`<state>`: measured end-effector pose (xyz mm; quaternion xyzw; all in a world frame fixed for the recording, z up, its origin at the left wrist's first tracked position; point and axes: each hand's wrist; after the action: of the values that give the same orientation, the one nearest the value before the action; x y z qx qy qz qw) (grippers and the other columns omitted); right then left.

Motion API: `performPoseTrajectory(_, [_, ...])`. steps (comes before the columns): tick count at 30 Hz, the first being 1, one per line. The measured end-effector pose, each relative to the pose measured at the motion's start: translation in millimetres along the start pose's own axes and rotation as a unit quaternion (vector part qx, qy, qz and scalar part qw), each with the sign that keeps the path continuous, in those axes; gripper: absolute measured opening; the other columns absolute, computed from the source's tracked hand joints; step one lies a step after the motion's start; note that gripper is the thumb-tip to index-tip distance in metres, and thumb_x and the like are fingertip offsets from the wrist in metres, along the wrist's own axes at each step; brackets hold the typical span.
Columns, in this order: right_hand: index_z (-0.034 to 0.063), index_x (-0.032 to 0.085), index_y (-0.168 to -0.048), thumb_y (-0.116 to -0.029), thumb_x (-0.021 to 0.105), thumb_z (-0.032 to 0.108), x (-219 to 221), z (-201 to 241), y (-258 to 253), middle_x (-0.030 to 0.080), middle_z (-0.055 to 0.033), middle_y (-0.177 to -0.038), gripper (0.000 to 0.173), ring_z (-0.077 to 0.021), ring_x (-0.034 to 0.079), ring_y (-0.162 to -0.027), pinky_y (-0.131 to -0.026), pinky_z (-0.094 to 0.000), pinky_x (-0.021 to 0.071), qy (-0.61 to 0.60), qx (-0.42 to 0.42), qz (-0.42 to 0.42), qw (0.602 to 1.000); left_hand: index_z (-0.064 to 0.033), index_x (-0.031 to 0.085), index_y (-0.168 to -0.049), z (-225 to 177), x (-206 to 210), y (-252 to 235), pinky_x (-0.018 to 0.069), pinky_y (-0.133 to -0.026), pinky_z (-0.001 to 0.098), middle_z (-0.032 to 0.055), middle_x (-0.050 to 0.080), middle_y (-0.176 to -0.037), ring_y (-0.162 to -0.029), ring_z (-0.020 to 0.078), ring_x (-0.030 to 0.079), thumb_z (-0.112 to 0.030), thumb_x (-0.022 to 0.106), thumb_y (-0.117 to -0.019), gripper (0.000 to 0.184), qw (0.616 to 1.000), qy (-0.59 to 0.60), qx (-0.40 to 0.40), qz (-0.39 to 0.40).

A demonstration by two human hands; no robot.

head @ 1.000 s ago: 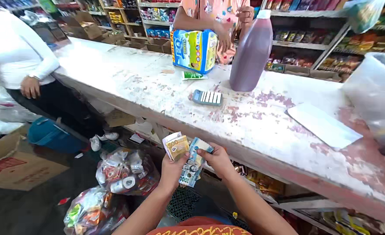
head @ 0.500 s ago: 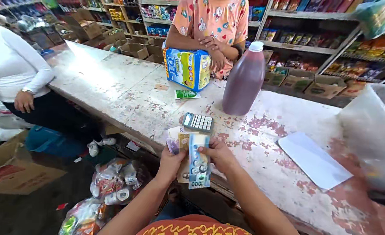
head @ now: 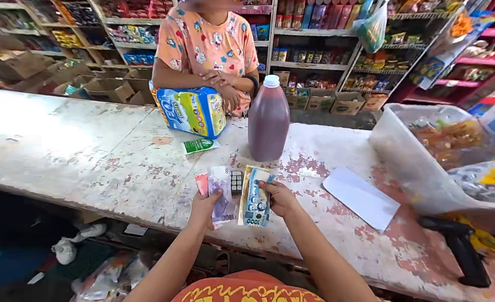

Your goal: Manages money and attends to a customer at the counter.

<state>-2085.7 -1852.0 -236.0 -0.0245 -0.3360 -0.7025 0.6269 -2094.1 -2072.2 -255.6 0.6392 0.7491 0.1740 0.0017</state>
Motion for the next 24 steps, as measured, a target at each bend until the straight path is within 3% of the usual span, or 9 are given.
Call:
performPoseTrajectory(8, [-0.0023, 0.056, -0.124, -0.1023, 0.059, 0.007, 21, -7, -46, 0.073, -0.0164, -0.094, 0.023, -0.0226, 0.074, -0.079, -0.071, -0.0364, 0.0634, -0.020, 0.025, -0.020, 0.999, 0.0073, 0.055, -0.124, -6, -14, -41, 0.0649, -0.076, 0.0372, 0.0175, 0.072, -0.101, -0.084, 0.0224, 0.074, 0.005, 0.073, -0.0890, 0.039, 1.000, 0.016, -0.008, 0.013])
performPoseTrajectory(14, [-0.0029, 0.060, -0.118, -0.1000, 0.062, 0.005, 41, -10, -72, 0.073, -0.0159, -0.091, 0.019, -0.0217, 0.073, -0.076, -0.069, -0.0351, 0.0631, -0.024, 0.025, -0.026, 0.999, 0.0075, 0.054, -0.124, -13, -25, -58, 0.0651, -0.076, 0.0370, 0.0172, 0.072, -0.100, -0.084, 0.0224, 0.075, 0.006, 0.071, -0.0896, 0.038, 0.999, 0.030, -0.013, 0.010])
performPoseTrajectory(20, [-0.0041, 0.066, -0.109, -0.0971, 0.063, -0.001, 53, -25, -78, 0.075, -0.0082, -0.090, 0.012, -0.0143, 0.073, -0.078, -0.076, -0.0317, 0.0633, 0.110, -0.017, 0.101, 0.989, 0.0070, 0.054, -0.125, -10, -20, -60, 0.0632, -0.082, 0.0348, 0.0144, 0.072, -0.102, -0.089, 0.0183, 0.073, 0.002, 0.076, -0.0859, 0.045, 0.996, -0.064, -0.003, 0.055])
performPoseTrajectory(22, [-0.0041, 0.066, -0.107, -0.0980, 0.063, -0.001, 59, -26, -76, 0.074, -0.0081, -0.088, 0.010, -0.0146, 0.073, -0.077, -0.075, -0.0322, 0.0632, 0.097, -0.025, 0.075, 0.992, 0.0061, 0.053, -0.127, -10, -13, -57, 0.0628, -0.080, 0.0345, 0.0132, 0.072, -0.099, -0.087, 0.0171, 0.073, -0.007, 0.063, -0.0990, 0.033, 0.996, -0.055, -0.009, 0.071])
performPoseTrajectory(24, [-0.0045, 0.062, -0.114, -0.1016, 0.058, 0.002, 55, -19, -76, 0.073, -0.0105, -0.090, 0.014, -0.0171, 0.073, -0.078, -0.075, -0.0340, 0.0633, 0.042, -0.026, 0.035, 0.998, 0.0042, 0.052, -0.129, -11, -11, -60, 0.0621, -0.080, 0.0365, 0.0120, 0.071, -0.097, -0.086, 0.0174, 0.072, -0.023, 0.038, -0.1118, 0.035, 0.997, -0.011, -0.013, 0.074])
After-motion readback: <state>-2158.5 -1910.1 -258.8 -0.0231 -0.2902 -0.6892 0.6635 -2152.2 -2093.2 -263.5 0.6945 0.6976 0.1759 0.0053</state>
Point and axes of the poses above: each hand's wrist, its own y-axis away from the middle knuckle, its own x-axis out of the palm, z = x × y
